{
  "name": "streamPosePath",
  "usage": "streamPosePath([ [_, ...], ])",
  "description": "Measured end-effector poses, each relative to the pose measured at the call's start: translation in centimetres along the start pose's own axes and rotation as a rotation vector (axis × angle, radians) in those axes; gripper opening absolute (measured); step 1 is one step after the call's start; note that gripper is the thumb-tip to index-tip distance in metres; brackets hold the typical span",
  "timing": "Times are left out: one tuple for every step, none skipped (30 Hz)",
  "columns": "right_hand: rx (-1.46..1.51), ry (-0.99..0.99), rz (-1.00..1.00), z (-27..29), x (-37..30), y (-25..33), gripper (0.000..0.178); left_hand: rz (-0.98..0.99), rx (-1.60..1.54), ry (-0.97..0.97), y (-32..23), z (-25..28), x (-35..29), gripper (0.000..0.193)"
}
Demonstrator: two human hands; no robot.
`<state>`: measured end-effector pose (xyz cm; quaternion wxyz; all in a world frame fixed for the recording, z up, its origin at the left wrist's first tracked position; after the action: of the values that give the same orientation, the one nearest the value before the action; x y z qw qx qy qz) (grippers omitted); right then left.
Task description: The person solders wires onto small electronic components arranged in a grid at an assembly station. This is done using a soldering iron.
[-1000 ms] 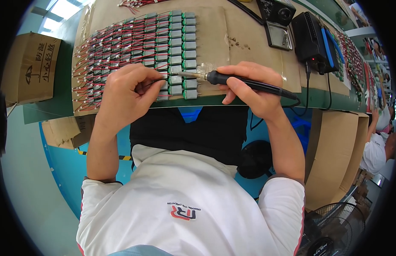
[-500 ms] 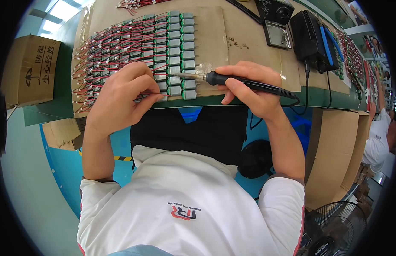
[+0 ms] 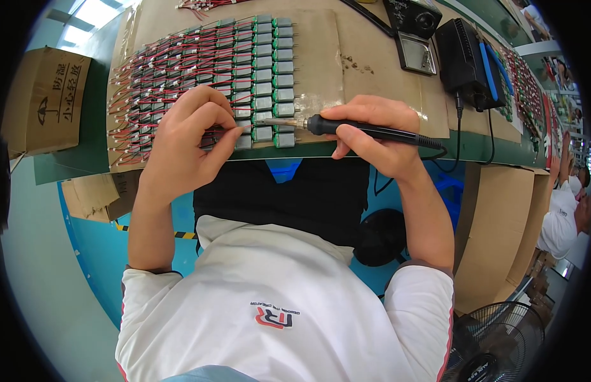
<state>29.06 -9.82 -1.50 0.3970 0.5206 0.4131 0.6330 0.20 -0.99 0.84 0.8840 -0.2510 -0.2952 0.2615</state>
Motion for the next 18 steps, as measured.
streamPosePath([
  [0.000,0.001,0.000,-0.02,0.03,0.02,0.029,-0.010,0.021,-0.015,-0.04,-0.02,-0.04,0.017],
  [-0.010,0.006,0.000,-0.04,0.06,0.04,0.028,-0.009,0.022,-0.016,0.02,-0.06,-0.08,0.017],
  [-0.019,0.011,0.000,-0.06,0.09,0.05,0.028,-0.017,0.040,-0.015,0.08,-0.11,-0.12,0.018],
  [-0.020,0.011,0.000,-0.05,0.09,0.05,0.028,-0.026,0.056,-0.014,0.13,-0.16,-0.13,0.019],
  [-0.028,0.017,0.003,-0.02,0.09,0.05,0.028,-0.026,0.056,-0.015,0.14,-0.17,-0.13,0.019],
  [-0.035,0.022,0.006,-0.02,0.09,0.05,0.028,-0.030,0.060,-0.016,0.11,-0.16,-0.11,0.019],
  [-0.035,0.023,0.005,-0.04,0.10,0.03,0.028,-0.034,0.065,-0.018,0.08,-0.15,-0.10,0.019],
  [-0.032,0.020,0.004,-0.08,0.10,0.00,0.028,-0.034,0.065,-0.018,0.06,-0.14,-0.08,0.019],
  [-0.030,0.018,0.003,-0.11,0.10,-0.02,0.028,-0.035,0.071,-0.018,0.04,-0.14,-0.07,0.019],
  [-0.030,0.018,0.003,-0.13,0.11,0.02,0.028,-0.037,0.077,-0.017,0.02,-0.14,-0.06,0.019],
  [-0.033,0.019,-0.004,-0.14,0.13,0.08,0.028,-0.037,0.077,-0.018,0.04,-0.14,-0.06,0.019],
  [-0.035,0.020,-0.010,-0.15,0.14,0.11,0.028,-0.036,0.076,-0.018,0.07,-0.15,-0.05,0.019],
  [-0.035,0.020,-0.011,-0.15,0.14,0.11,0.028,-0.035,0.074,-0.018,0.08,-0.17,-0.05,0.018],
  [-0.043,0.022,-0.007,-0.14,0.14,0.11,0.029,-0.035,0.073,-0.018,0.07,-0.17,-0.05,0.018],
  [-0.051,0.024,-0.003,-0.14,0.14,0.12,0.029,-0.035,0.077,-0.018,0.05,-0.16,-0.03,0.018],
  [-0.051,0.025,-0.003,-0.14,0.14,0.09,0.029,-0.034,0.082,-0.018,0.03,-0.17,-0.04,0.018],
  [-0.059,0.028,0.002,-0.14,0.14,0.07,0.029,-0.033,0.082,-0.018,0.01,-0.19,-0.03,0.018],
  [-0.066,0.031,0.008,-0.14,0.14,0.06,0.029,-0.036,0.087,-0.020,-0.02,-0.21,-0.02,0.018],
])
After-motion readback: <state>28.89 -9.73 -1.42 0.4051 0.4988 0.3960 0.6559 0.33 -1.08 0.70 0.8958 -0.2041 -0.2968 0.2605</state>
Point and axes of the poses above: each hand's wrist, its own x-axis towards the middle knuckle, its own z-axis out of the back of the hand, y = z × x, the point moved 2 cm from there along x, towards the middle knuckle, and after that the axes turned 1 degree about -y, right-handed, at the moved point
